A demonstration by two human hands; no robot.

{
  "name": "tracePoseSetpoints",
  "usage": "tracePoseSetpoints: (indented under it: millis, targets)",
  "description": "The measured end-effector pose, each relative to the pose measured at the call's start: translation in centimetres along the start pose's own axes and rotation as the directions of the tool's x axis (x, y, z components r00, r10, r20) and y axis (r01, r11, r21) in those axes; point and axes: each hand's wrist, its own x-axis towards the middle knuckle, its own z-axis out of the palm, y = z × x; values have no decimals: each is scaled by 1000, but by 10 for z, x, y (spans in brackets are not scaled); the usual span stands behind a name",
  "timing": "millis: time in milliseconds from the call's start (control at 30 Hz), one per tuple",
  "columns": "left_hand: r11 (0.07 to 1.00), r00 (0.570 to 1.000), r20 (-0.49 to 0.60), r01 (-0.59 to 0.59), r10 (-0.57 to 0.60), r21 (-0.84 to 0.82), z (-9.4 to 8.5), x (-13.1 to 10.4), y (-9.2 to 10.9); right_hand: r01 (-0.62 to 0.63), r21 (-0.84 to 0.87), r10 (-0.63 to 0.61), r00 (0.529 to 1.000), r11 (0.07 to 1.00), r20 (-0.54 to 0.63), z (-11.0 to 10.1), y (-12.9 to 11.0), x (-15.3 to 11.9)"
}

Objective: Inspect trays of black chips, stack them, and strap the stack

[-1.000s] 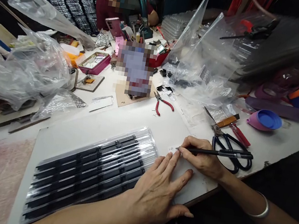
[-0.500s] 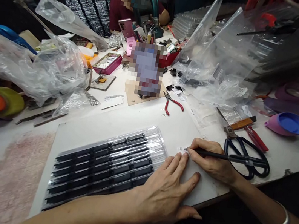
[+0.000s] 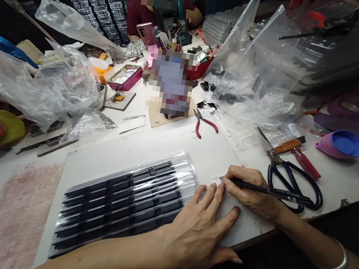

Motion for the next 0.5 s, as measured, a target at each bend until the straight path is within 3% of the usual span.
tracePoseSetpoints:
  millis: [500]
  targets:
    - [1000, 1000, 14, -7, 7, 7, 1, 1, 1, 18, -36, -20, 999, 999, -35, 0, 3, -1]
